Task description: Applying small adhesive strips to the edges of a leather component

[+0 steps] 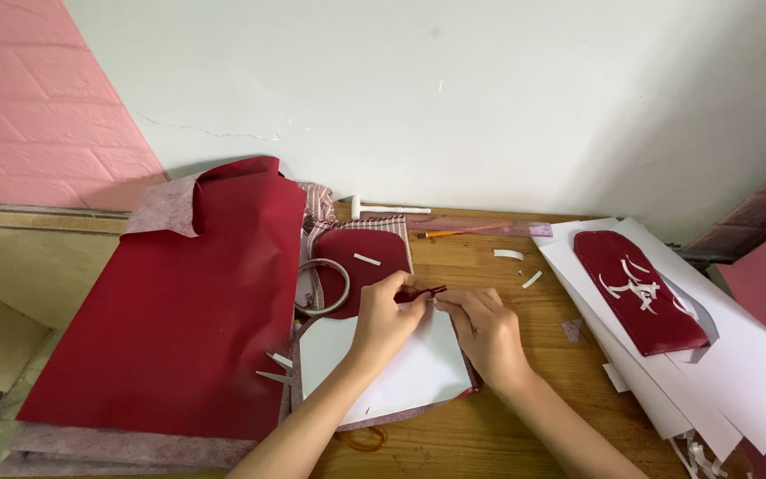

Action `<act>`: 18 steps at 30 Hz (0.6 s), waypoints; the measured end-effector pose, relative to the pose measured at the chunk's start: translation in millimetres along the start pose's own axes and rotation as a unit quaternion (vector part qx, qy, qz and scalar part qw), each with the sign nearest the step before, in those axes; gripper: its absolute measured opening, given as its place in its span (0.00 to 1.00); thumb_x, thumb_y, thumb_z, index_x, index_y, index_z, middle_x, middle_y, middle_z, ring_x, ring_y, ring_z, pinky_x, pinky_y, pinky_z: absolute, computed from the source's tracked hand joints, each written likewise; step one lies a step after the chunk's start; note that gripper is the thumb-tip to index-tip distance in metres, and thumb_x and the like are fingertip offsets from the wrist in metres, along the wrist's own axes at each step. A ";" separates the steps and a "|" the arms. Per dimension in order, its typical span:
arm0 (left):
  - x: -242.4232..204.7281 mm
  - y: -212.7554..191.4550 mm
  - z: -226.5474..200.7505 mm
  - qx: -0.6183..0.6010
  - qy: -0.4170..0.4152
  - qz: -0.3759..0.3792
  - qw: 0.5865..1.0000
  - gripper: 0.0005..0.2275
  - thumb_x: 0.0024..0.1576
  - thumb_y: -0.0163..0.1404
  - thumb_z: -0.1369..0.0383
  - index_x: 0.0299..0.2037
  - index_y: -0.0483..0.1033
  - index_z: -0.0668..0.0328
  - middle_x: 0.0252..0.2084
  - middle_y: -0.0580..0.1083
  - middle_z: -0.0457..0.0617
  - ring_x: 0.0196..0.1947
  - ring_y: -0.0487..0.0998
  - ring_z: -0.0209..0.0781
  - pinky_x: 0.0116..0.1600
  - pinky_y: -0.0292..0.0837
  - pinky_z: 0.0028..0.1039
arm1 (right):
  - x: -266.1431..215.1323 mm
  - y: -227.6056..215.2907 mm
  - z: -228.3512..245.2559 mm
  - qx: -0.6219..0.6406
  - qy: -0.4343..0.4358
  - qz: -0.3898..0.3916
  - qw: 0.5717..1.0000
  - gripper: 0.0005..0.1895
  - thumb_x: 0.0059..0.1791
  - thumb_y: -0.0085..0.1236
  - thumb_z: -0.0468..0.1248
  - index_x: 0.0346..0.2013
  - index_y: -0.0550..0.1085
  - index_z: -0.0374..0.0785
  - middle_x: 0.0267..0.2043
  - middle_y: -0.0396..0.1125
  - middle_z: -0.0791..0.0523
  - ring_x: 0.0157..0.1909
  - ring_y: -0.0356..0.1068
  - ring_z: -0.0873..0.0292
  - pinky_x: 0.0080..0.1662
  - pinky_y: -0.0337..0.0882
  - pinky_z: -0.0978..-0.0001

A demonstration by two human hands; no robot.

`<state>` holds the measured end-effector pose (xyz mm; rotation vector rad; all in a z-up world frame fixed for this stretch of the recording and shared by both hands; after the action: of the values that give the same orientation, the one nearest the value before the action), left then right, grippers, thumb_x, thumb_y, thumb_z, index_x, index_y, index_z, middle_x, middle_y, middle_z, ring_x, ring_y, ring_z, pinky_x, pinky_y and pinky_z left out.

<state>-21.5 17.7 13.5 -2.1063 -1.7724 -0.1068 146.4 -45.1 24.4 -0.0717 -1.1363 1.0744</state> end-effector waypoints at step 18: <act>-5.5 -3.0 -21.3 -0.016 -0.010 -0.057 0.998 0.06 0.53 0.66 0.74 0.40 0.90 0.57 0.37 0.87 0.50 0.43 0.88 0.44 0.55 0.78 0.29 | 11.5 -8.0 10.8 -0.069 -0.130 -0.043 0.988 0.05 0.49 0.70 0.30 0.34 0.80 0.41 0.13 0.60 0.62 0.19 0.65 0.60 0.40 0.68 0.77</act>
<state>-21.6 5.8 32.3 -2.0335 -1.9157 -0.1459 143.6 -45.9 41.8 0.0094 -1.4359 0.9466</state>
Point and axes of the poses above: each hand's wrist, its own x-axis towards the middle knuckle, its own y-axis out of the palm, z = x × y, the point moved 1 cm from there along x, towards the middle knuckle
